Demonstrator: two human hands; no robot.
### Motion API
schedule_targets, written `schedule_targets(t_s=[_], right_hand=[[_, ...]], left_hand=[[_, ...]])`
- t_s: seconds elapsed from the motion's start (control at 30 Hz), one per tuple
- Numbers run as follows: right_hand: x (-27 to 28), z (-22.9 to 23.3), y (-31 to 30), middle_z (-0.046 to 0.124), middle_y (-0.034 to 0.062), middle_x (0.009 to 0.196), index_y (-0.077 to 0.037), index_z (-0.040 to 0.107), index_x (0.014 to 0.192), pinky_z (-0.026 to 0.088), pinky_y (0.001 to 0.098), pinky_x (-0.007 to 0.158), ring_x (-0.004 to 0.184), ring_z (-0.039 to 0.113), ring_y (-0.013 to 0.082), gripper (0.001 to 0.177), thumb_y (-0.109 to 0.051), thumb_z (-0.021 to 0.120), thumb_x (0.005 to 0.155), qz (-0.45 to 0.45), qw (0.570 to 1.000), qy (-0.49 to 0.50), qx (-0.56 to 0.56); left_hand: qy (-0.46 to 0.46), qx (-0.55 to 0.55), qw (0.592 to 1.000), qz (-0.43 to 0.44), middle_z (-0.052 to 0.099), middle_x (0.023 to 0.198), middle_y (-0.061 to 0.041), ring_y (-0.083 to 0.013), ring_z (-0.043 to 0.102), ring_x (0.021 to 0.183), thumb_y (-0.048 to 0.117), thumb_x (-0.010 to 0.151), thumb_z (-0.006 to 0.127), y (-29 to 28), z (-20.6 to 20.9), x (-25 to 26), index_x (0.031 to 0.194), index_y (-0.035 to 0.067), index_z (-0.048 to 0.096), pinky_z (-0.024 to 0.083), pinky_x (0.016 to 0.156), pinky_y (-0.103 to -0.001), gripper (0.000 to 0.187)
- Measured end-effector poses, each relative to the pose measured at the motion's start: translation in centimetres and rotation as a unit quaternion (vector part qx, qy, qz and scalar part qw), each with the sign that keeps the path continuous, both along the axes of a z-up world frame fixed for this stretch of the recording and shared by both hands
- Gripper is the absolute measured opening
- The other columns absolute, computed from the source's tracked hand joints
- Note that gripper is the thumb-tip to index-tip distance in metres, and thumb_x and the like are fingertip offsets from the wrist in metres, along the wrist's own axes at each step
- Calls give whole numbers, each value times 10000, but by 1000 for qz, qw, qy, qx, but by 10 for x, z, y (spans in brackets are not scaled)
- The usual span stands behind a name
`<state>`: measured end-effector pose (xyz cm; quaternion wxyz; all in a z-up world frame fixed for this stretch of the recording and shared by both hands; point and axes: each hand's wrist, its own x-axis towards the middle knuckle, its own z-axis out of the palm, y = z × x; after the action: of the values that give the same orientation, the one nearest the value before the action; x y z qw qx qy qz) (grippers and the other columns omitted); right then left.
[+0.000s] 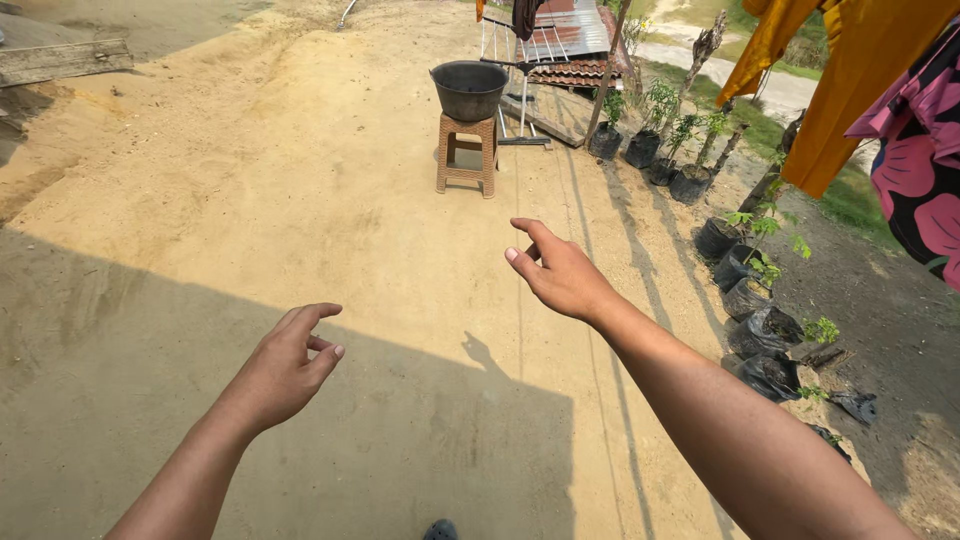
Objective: The person hangs clothes from a tub onto a clothesline, carries the empty tub to a table, and picks up clothes from the table.
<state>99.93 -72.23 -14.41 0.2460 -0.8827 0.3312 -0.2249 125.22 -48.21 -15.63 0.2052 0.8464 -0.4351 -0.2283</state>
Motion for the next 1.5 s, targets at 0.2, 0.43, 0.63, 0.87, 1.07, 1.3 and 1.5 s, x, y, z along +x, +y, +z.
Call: schedule_targets(t_s=[0.2, 0.43, 0.63, 0.87, 1.07, 1.3, 1.5], right_hand=[[64, 16, -124, 731, 164, 1054, -153, 439, 1502, 554, 430, 782, 715, 728, 260, 610, -439, 526, 971, -84, 996, 7, 38], [111, 30, -264, 731, 123, 1037, -153, 425, 1511, 564, 382, 724, 690, 709, 208, 607, -417, 533, 976, -140, 987, -34, 75], [137, 35, -409, 734, 120, 1073, -161, 398, 1527, 577, 385, 731, 730, 712, 196, 605, -389, 520, 980, -123, 985, -62, 101], [175, 65, -566, 724, 118, 1175, -184, 406, 1548, 566, 400, 814, 781, 740, 244, 582, -381, 489, 1006, -123, 989, -22, 83], [218, 74, -677, 552, 155, 1455, -161, 274, 1572, 527, 439, 952, 1055, 693, 277, 753, -311, 619, 920, -111, 994, -3, -19], [285, 60, -806, 517, 133, 1512, -151, 365, 1538, 538, 420, 968, 1092, 682, 257, 730, -288, 666, 888, -113, 991, -63, 35], [368, 47, -926, 536, 112, 1519, -140, 404, 1538, 519, 414, 991, 1107, 659, 277, 695, -291, 662, 910, -165, 982, -67, 64]], left_hand=[[9, -106, 993, -54, 555, 1450, -17, -193, 664, 1171, 246, 954, 589, -131, 3, 108, 1437, 155, 493, 568, 945, -386, 501], [30, -157, 982, -106, 587, 1432, -50, -211, 691, 1124, 207, 925, 617, -294, 17, 169, 1391, 107, 536, 560, 926, -371, 484], [1, -124, 986, -113, 563, 1442, -47, -193, 625, 1225, 225, 960, 587, -447, 21, 197, 1446, 152, 478, 545, 984, -390, 503], [7, -131, 987, -90, 575, 1444, -46, -181, 648, 1230, 247, 945, 614, -604, 32, 230, 1439, 168, 493, 532, 1029, -390, 514], [40, -136, 987, -80, 681, 1319, -36, -168, 693, 1129, 256, 944, 621, -702, 31, 261, 1387, 152, 554, 563, 957, -370, 460], [71, -122, 986, -83, 707, 1251, -51, -180, 714, 1067, 244, 938, 623, -822, 7, 319, 1363, 139, 572, 575, 925, -354, 441], [44, -103, 986, -120, 710, 1262, -78, -197, 713, 1109, 239, 938, 632, -948, -5, 410, 1356, 123, 582, 572, 940, -369, 437]])
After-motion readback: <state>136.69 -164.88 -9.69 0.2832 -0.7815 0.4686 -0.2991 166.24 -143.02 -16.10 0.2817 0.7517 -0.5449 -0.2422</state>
